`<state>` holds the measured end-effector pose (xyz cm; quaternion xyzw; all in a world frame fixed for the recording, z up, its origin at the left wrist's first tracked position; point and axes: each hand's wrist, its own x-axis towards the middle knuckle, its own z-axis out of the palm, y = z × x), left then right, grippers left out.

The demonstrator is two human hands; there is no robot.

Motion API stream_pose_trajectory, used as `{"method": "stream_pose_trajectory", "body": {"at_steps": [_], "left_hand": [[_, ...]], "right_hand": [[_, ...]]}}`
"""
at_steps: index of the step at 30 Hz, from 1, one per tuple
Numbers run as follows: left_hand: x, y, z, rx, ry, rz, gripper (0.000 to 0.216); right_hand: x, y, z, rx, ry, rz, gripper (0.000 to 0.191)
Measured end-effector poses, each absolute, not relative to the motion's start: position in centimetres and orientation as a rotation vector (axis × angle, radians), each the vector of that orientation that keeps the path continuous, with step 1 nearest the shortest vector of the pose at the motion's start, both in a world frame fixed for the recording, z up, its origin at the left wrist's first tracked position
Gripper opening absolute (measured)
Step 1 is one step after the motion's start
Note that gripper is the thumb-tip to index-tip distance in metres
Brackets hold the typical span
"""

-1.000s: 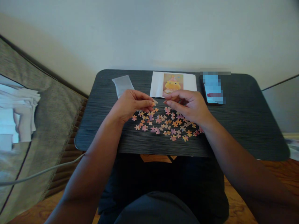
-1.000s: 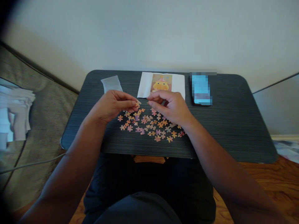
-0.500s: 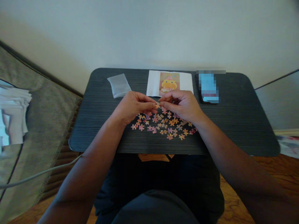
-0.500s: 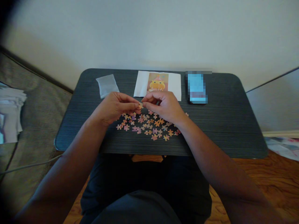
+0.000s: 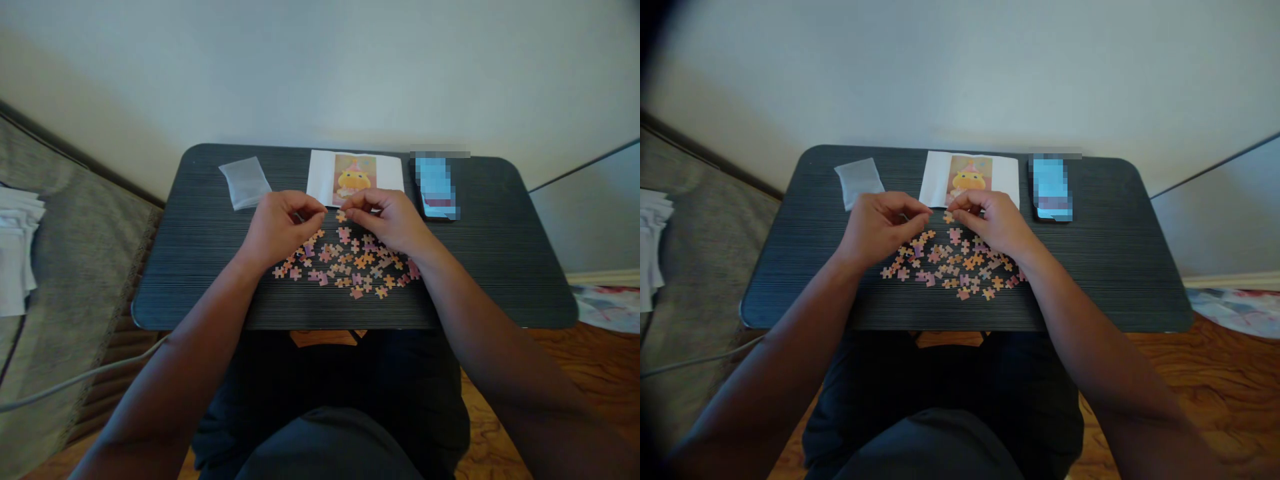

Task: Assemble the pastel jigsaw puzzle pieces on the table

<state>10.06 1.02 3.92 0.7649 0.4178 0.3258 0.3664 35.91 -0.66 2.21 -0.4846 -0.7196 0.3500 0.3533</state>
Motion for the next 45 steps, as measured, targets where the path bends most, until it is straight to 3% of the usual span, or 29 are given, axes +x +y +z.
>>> {"method": "stream_pose_trajectory", "body": {"at_steps": [4,9,45], "left_hand": [[10.3,0.5,3.7,2.570,0.849,0.542,0.028],[10.7,-0.1,3.2,2.772,0.767,0.302,0.039],[10.8,-0.1,3.2,2.891,0.771,0.268,0.037]], "right_hand": [[36.8,-0.4,1.8,-1.297,-1.989,0.838,0.020],[36.6,-0.2,1.5,-1.292,-2.029,0.844,0.016],[36.4,0.0,1.0,-1.343,-2.179,0.658,0.010]]}}
